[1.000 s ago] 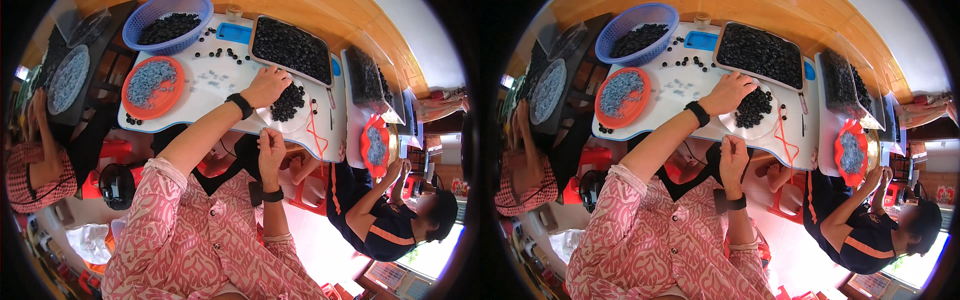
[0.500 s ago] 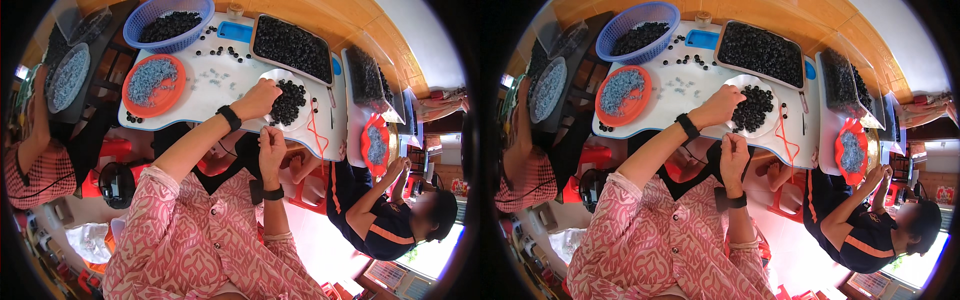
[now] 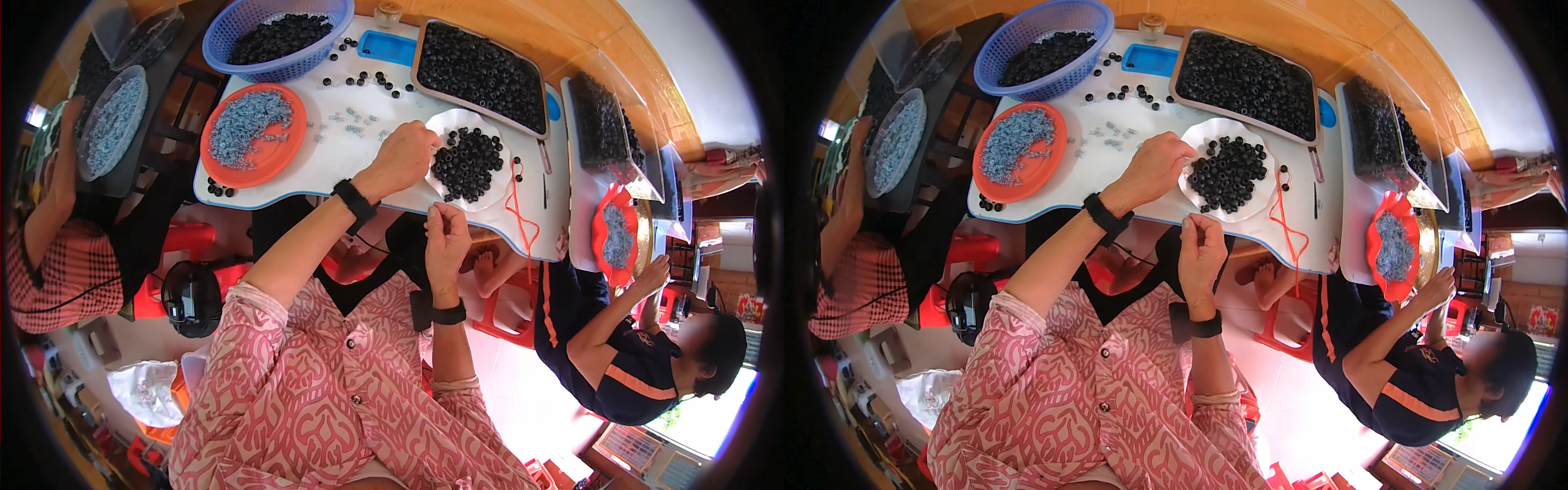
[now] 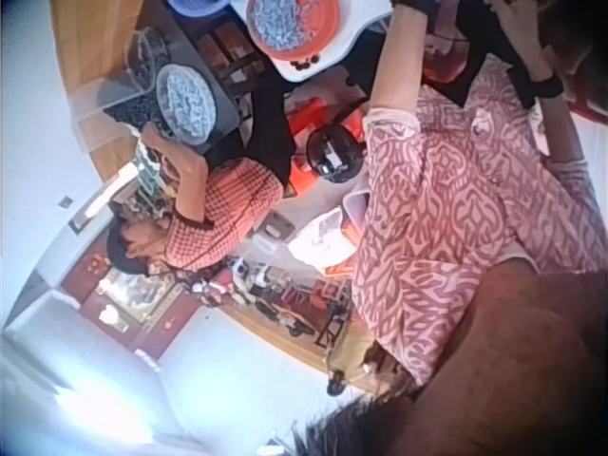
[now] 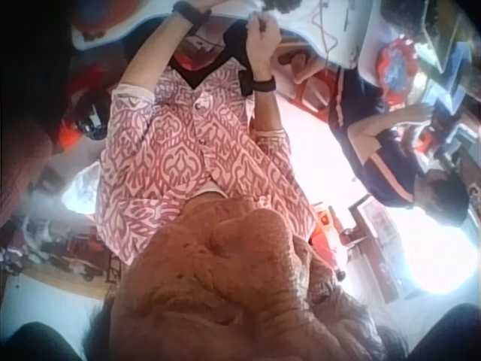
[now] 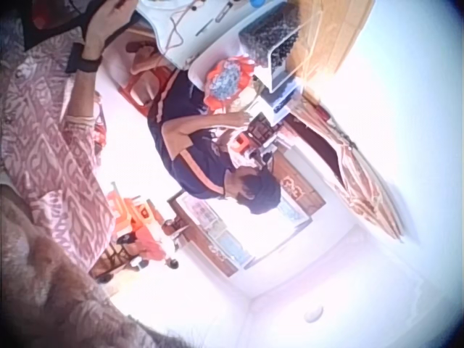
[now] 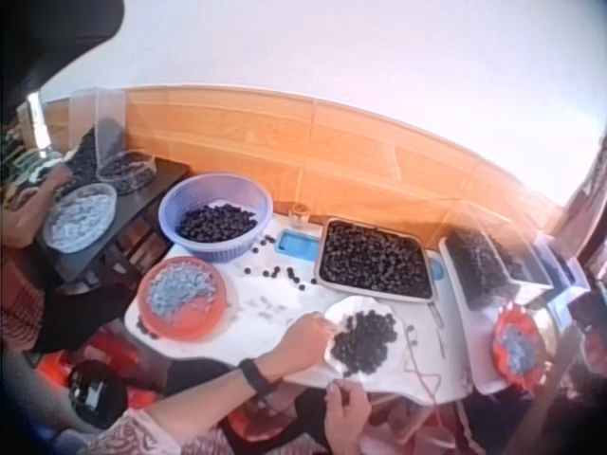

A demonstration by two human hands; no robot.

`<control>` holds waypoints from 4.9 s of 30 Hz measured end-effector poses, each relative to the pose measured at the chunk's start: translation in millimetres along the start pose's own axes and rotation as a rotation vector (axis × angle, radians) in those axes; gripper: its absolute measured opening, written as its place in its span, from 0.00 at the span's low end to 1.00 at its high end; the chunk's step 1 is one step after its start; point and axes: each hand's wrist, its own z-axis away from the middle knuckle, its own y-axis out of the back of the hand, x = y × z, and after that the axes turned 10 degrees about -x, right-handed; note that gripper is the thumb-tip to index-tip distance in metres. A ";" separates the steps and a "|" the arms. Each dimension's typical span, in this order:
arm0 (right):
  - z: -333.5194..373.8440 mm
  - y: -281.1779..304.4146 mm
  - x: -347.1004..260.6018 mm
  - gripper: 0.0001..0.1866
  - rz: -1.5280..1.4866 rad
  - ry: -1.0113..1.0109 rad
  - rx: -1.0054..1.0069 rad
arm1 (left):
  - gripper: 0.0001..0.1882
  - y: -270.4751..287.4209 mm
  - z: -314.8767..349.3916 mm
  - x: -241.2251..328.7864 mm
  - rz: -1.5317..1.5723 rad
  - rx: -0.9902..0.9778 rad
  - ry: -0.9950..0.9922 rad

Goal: Inspecting and sorting small black seeds or beads into trays while working at a table.

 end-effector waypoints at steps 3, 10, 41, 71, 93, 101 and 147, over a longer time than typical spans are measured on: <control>-0.1 -0.1 -2.3 0.07 -0.002 -0.019 0.004 | 0.09 -0.6 6.1 8.1 0.035 -0.015 0.021; 4.3 1.5 1.9 0.08 0.021 -0.025 0.020 | 0.09 -6.3 15.4 16.5 0.016 -0.046 -0.029; 17.6 3.5 0.9 0.08 -0.052 0.079 0.073 | 0.12 -12.1 11.7 14.4 -0.165 -0.135 0.071; 10.5 -3.1 -15.8 0.06 0.000 0.130 0.019 | 0.14 10.2 93.8 13.4 1.658 -0.080 0.294; 23.3 -38.6 -85.9 0.06 -0.178 0.060 -0.181 | 0.15 22.2 143.1 9.7 1.895 0.097 0.050; 24.7 -52.4 -89.4 0.06 -0.180 0.072 -0.202 | 0.14 21.9 147.9 4.5 1.990 0.164 0.091; 8.2 -70.1 -81.3 0.05 -0.203 0.044 -0.443 | 0.12 37.0 163.6 -1.2 1.556 0.131 0.236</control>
